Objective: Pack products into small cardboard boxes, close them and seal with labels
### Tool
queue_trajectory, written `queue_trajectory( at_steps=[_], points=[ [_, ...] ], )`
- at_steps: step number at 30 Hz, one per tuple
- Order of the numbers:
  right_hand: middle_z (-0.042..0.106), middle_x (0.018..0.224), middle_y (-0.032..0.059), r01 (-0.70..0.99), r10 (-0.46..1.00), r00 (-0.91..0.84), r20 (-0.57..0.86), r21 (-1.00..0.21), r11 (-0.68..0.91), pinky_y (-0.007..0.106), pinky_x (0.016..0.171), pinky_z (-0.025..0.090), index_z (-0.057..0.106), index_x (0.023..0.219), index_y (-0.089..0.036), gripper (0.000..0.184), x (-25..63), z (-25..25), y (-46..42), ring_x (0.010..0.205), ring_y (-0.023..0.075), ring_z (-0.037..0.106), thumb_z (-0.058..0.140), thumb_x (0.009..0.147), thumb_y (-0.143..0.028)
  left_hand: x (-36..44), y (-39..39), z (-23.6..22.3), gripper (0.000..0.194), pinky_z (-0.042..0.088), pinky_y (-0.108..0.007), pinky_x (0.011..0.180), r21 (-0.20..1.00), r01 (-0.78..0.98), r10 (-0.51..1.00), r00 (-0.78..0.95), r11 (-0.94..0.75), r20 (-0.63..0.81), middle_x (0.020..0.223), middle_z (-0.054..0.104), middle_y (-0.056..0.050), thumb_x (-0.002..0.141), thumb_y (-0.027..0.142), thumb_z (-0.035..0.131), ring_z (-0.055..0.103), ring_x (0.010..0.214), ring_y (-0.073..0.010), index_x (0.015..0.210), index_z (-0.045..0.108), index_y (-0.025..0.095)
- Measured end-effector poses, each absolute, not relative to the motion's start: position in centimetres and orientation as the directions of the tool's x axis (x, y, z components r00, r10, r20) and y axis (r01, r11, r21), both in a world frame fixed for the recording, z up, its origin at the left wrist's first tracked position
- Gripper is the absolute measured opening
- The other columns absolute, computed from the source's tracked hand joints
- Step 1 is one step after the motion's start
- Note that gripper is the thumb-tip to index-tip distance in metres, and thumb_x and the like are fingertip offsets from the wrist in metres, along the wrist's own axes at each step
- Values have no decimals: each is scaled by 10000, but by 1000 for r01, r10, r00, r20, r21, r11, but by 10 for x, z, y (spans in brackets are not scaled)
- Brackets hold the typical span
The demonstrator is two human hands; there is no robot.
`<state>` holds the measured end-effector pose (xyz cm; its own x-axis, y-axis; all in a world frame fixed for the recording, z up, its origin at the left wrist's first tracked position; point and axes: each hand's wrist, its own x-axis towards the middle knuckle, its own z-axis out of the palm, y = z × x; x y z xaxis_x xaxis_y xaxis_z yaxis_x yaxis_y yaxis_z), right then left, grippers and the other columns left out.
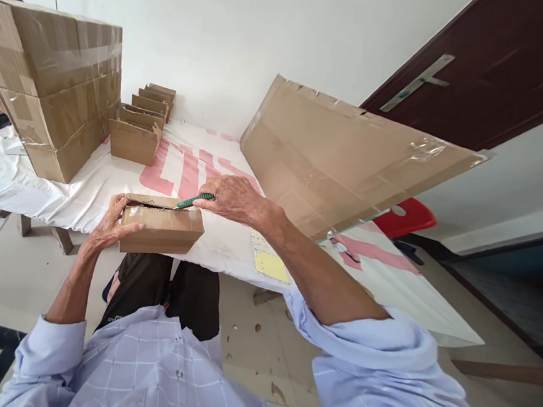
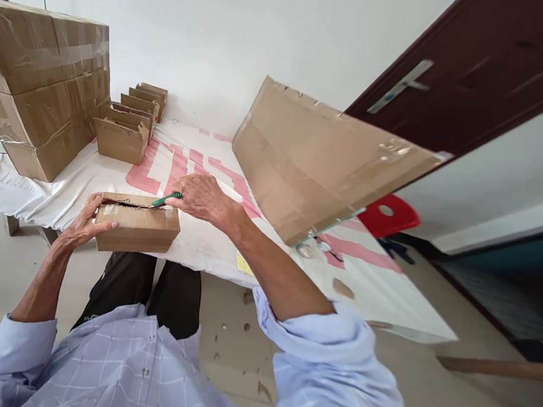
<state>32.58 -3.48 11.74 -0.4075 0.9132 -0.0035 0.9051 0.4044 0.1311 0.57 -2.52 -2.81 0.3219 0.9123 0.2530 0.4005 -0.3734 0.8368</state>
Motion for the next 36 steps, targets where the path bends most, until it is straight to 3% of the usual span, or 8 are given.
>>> queue_trajectory(
  at_steps=[8, 18, 21, 24, 27, 32, 36],
  points=[
    [738, 788, 92, 908, 905, -416, 89, -3, 418, 345, 678, 274, 793, 750, -240, 487, 362, 110, -20, 836, 259, 674, 760, 1038, -632, 6, -25, -24, 643, 546, -508, 1184, 843, 389, 914, 312, -371, 259, 1462, 554, -109, 880, 628, 809, 546, 1418, -382, 1402, 696, 270],
    [717, 767, 86, 904, 907, -397, 141, -112, 413, 342, 706, 342, 814, 815, -240, 519, 383, 103, -15, 872, 263, 679, 789, 973, -734, 1, -20, -27, 662, 568, -478, 1156, 832, 423, 920, 313, -359, 237, 1522, 518, -107, 882, 641, 795, 527, 1472, -383, 1427, 670, 286],
    [727, 773, 71, 903, 905, -376, 200, -139, 406, 337, 714, 361, 805, 800, -244, 486, 413, 98, -24, 862, 249, 671, 781, 988, -691, 0, -19, -29, 791, 545, -509, 1196, 835, 423, 920, 320, -353, 227, 1586, 493, -110, 878, 658, 798, 503, 1523, -395, 1559, 594, 313],
    [796, 950, 68, 902, 890, -304, 339, -197, 383, 344, 760, 420, 822, 923, -239, 371, 443, 88, -32, 905, 243, 682, 704, 1053, -566, -1, -17, -29, 859, 537, -521, 1209, 834, 427, 921, 321, -350, 222, 1601, 488, -108, 849, 677, 824, 495, 1536, -406, 1592, 572, 325],
    [799, 1085, 82, 912, 896, -149, 419, -292, 288, 339, 795, 468, 801, 1083, -208, 286, 453, 53, -36, 923, 232, 682, 637, 1073, -442, -2, -15, -30, 861, 563, -528, 1176, 828, 424, 917, 315, -367, 245, 1613, 497, -109, 833, 698, 839, 497, 1534, -424, 1574, 589, 339],
    [746, 1060, 102, 938, 967, 95, 236, -345, -8, 308, 729, 484, 742, 1123, -185, 195, 431, -55, -46, 849, 221, 663, 635, 1051, -331, -2, -16, -31, 858, 558, -556, 1178, 833, 419, 917, 322, -362, 237, 1644, 491, -122, 844, 714, 814, 493, 1552, -429, 1573, 582, 326],
    [734, 1090, 119, 895, 956, 123, 266, -447, 9, 375, 850, 578, 742, 1129, -201, 211, 416, -104, -49, 988, 273, 698, 622, 1040, -350, -3, -16, -28, 832, 565, -552, 1171, 829, 420, 911, 337, -370, 236, 1676, 484, -126, 869, 668, 795, 490, 1563, -427, 1594, 566, 330]
  ],
)
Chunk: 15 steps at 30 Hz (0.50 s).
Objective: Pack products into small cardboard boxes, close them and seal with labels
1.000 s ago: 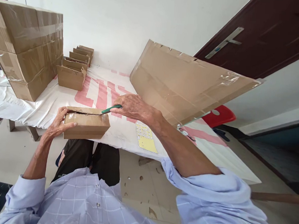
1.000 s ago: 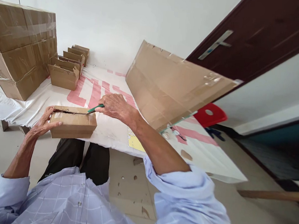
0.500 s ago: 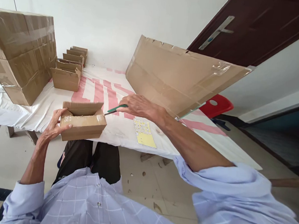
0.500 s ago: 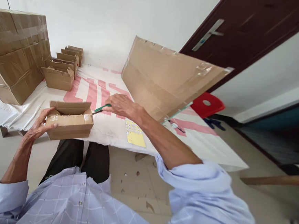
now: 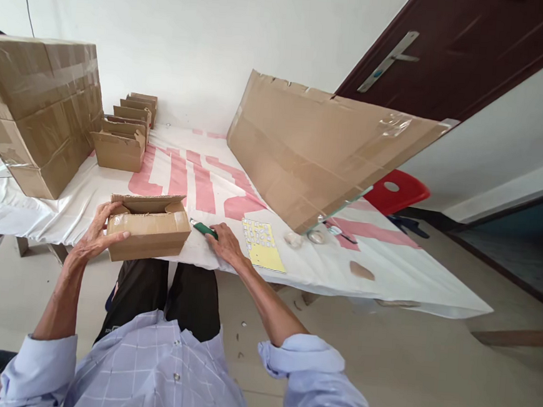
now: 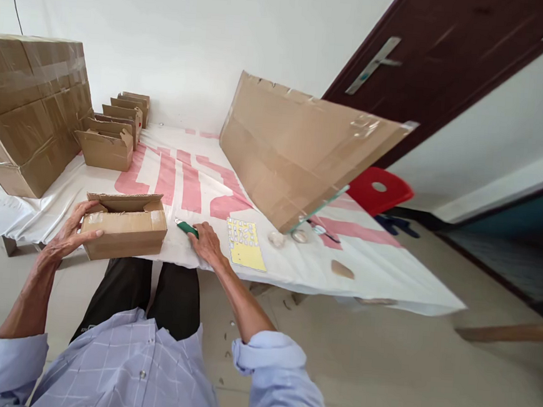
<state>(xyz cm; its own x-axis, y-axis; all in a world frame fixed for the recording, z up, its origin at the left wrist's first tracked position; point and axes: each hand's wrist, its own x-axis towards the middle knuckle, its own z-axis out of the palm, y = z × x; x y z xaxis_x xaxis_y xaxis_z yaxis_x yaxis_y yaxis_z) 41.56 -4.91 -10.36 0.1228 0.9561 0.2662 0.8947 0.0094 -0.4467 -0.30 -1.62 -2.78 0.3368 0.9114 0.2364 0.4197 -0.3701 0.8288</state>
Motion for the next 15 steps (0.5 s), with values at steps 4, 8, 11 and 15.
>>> queue_trajectory(
  at_steps=[4, 8, 11, 15],
  points=[
    [727, 1223, 151, 747, 906, 72, 417, -624, 228, 470, 990, 615, 756, 1218, -205, 339, 400, -80, -37, 1145, 303, 706, 529, 1087, -421, -5, -14, -24, 906, 551, -570, 1194, 817, 436, 907, 354, -376, 229, 1721, 456, -124, 860, 643, 811, 447, 1604, -439, 1657, 498, 347],
    [709, 1348, 146, 688, 832, -121, 541, -559, 463, 520, 1143, 567, 776, 1317, -228, 367, 374, -33, -29, 1295, 312, 654, 535, 1112, -415, -5, -12, -21, 998, 568, -563, 1177, 817, 451, 915, 340, -360, 216, 1753, 427, -135, 853, 627, 833, 442, 1605, -450, 1719, 422, 348],
    [705, 1353, 139, 722, 818, -276, 504, -453, 523, 539, 1184, 540, 785, 1352, -241, 344, 356, -11, -31, 1320, 323, 620, 580, 1095, -342, -5, -12, -19, 1042, 577, -569, 1171, 811, 453, 911, 347, -370, 223, 1749, 433, -144, 846, 628, 850, 464, 1582, -456, 1744, 402, 347],
    [712, 1241, 133, 744, 823, -385, 418, -388, 544, 526, 1174, 540, 826, 1240, -245, 301, 348, -2, -33, 1246, 314, 631, 556, 1108, -269, -5, -12, -21, 1063, 569, -578, 1186, 814, 444, 910, 347, -374, 228, 1757, 424, -134, 840, 640, 856, 463, 1584, -452, 1757, 394, 366]
  ],
)
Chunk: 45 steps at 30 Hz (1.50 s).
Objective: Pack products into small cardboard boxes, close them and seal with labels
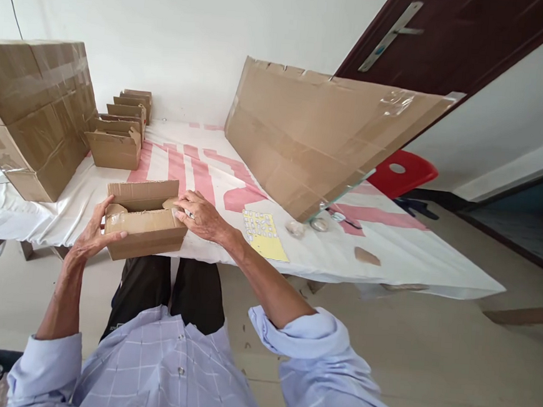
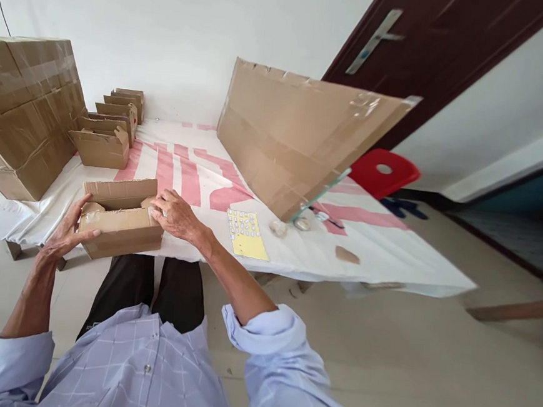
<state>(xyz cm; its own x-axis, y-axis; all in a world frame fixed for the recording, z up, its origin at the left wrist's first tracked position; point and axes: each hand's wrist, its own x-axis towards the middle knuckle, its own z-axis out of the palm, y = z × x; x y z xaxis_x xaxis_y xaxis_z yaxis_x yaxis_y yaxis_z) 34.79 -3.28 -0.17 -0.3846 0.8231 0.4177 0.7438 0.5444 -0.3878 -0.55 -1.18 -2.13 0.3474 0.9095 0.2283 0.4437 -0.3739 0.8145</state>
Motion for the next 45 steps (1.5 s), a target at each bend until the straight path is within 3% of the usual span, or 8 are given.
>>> queue_trajectory(
  at_steps=[3, 10, 19, 26, 31, 35, 41, 45],
  points=[
    [710, 1175, 130, 740, 820, -404, 406, -381, 554, 501, 1147, 549, 834, 1152, -237, 300, 350, -2, -32, 1202, 303, 642, 536, 1126, -261, -6, -10, -26, 1075, 565, -580, 1189, 827, 433, 916, 337, -358, 220, 1763, 414, -133, 836, 644, 858, 447, 1599, -455, 1762, 386, 368],
    [749, 1146, 110, 734, 822, -359, 441, -411, 541, 462, 1066, 586, 856, 1173, -257, 303, 351, -11, -29, 1141, 285, 680, 560, 1110, -235, -5, -10, -27, 1082, 537, -594, 1219, 825, 450, 922, 328, -343, 205, 1789, 396, -144, 839, 643, 862, 402, 1638, -468, 1763, 386, 344],
    [767, 1086, 99, 782, 816, -319, 482, -352, 514, 418, 1030, 600, 892, 1105, -278, 281, 349, -17, -28, 1103, 273, 709, 616, 1101, -225, -3, -17, -23, 1019, 534, -587, 1225, 813, 449, 912, 339, -371, 229, 1776, 414, -132, 896, 636, 828, 407, 1633, -457, 1766, 378, 355],
    [755, 1146, 91, 694, 765, -206, 610, -460, 554, 407, 962, 620, 782, 1107, -247, 151, 349, -26, -23, 1036, 252, 721, 645, 1047, -223, -4, -15, -30, 879, 630, -515, 1121, 794, 403, 877, 356, -455, 322, 1773, 378, -133, 844, 723, 861, 459, 1615, -457, 1585, 611, 322],
    [714, 1107, 66, 680, 772, -51, 633, -544, 491, 388, 866, 614, 672, 1128, -253, 134, 350, -32, -19, 913, 225, 696, 681, 995, -263, -2, -19, -30, 661, 648, -503, 1102, 786, 378, 863, 336, -489, 376, 1676, 488, -130, 850, 706, 868, 530, 1569, -426, 1343, 749, 282],
    [730, 1167, 75, 660, 783, -98, 614, -548, 513, 386, 883, 622, 704, 1184, -259, 228, 349, -30, -21, 961, 229, 704, 685, 960, -219, -1, -21, -27, 598, 651, -501, 1095, 781, 389, 865, 332, -489, 376, 1655, 505, -133, 850, 696, 864, 560, 1540, -411, 1248, 762, 262],
    [758, 1251, 96, 616, 792, -213, 572, -551, 563, 428, 965, 627, 806, 1176, -253, 232, 351, -24, -19, 1140, 272, 716, 716, 965, -215, 0, -22, -25, 660, 667, -500, 1063, 761, 421, 864, 332, -494, 378, 1659, 511, -138, 849, 694, 851, 559, 1541, -426, 1347, 743, 274],
    [779, 1192, 92, 610, 798, -225, 559, -558, 563, 434, 996, 611, 850, 1118, -253, 180, 353, -23, -11, 1136, 276, 718, 730, 986, -228, 0, -21, -25, 678, 663, -505, 1072, 770, 413, 867, 333, -487, 370, 1667, 503, -135, 845, 682, 861, 544, 1556, -429, 1378, 738, 281]
  ],
)
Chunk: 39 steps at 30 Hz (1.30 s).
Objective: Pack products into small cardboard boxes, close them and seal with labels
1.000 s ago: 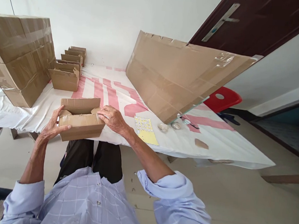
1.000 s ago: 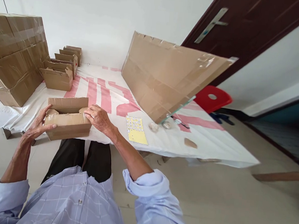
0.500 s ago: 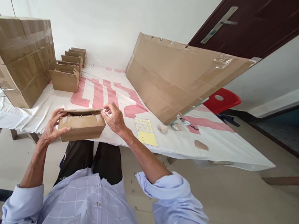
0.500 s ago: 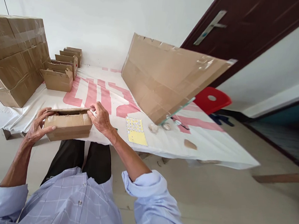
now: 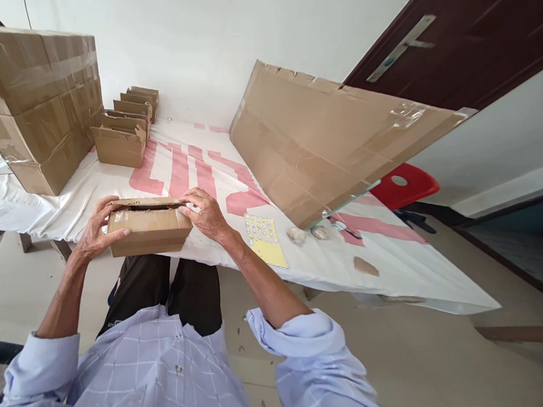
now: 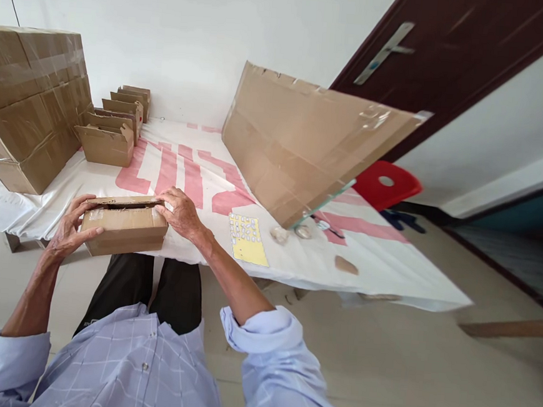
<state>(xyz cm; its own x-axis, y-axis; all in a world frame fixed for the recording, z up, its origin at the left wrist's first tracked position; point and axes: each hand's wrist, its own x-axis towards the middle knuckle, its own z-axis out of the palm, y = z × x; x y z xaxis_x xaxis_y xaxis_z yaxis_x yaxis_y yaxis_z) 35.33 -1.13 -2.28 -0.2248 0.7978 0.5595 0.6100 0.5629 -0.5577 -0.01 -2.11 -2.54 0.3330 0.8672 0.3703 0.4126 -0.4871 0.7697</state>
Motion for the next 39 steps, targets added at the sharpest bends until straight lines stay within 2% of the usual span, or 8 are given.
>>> queue_trajectory(
  at_steps=[4, 8, 15, 22, 32, 39],
  points=[
    [802, 1059, 92, 599, 779, -238, 581, -543, 588, 436, 1000, 595, 866, 997, -241, 162, 353, -20, -3, 1043, 267, 725, 707, 1028, -241, 0, -21, -24, 679, 659, -508, 1079, 769, 415, 868, 335, -486, 368, 1662, 508, -132, 851, 680, 857, 551, 1549, -425, 1396, 737, 293],
    [814, 1022, 89, 598, 772, -266, 577, -529, 602, 423, 974, 586, 862, 943, -242, 197, 354, -15, 1, 995, 256, 723, 696, 1049, -248, 0, -22, -23, 666, 668, -504, 1061, 760, 422, 864, 339, -494, 373, 1645, 521, -133, 863, 679, 841, 570, 1528, -424, 1394, 739, 290],
    [807, 951, 73, 563, 781, -272, 562, -564, 603, 390, 915, 573, 818, 855, -240, 201, 353, -7, 1, 923, 235, 709, 690, 1010, -234, 1, -23, -20, 618, 662, -509, 1071, 780, 410, 873, 338, -473, 351, 1662, 500, -131, 845, 674, 857, 573, 1519, -412, 1294, 739, 267],
    [736, 834, 35, 511, 838, -309, 449, -665, 545, 321, 773, 496, 708, 730, -217, 208, 351, 5, 5, 802, 188, 661, 650, 927, -247, 3, -24, -18, 635, 659, -515, 1080, 788, 410, 879, 337, -459, 337, 1662, 491, -135, 820, 718, 856, 558, 1529, -423, 1238, 746, 254],
    [668, 773, 10, 596, 883, -305, 357, -651, 470, 313, 728, 427, 603, 687, -218, 171, 347, 18, 12, 739, 166, 566, 595, 849, -274, 2, -23, -19, 608, 660, -493, 1077, 757, 434, 865, 354, -488, 355, 1648, 501, -125, 872, 710, 811, 559, 1532, -413, 1287, 732, 272],
    [630, 718, -9, 639, 932, -259, 252, -679, 361, 305, 700, 384, 591, 699, -215, 172, 347, 19, 22, 721, 158, 540, 596, 852, -293, 3, -25, -15, 615, 656, -501, 1087, 757, 438, 866, 361, -486, 347, 1645, 502, -123, 884, 708, 803, 564, 1526, -413, 1311, 729, 272]
  ],
)
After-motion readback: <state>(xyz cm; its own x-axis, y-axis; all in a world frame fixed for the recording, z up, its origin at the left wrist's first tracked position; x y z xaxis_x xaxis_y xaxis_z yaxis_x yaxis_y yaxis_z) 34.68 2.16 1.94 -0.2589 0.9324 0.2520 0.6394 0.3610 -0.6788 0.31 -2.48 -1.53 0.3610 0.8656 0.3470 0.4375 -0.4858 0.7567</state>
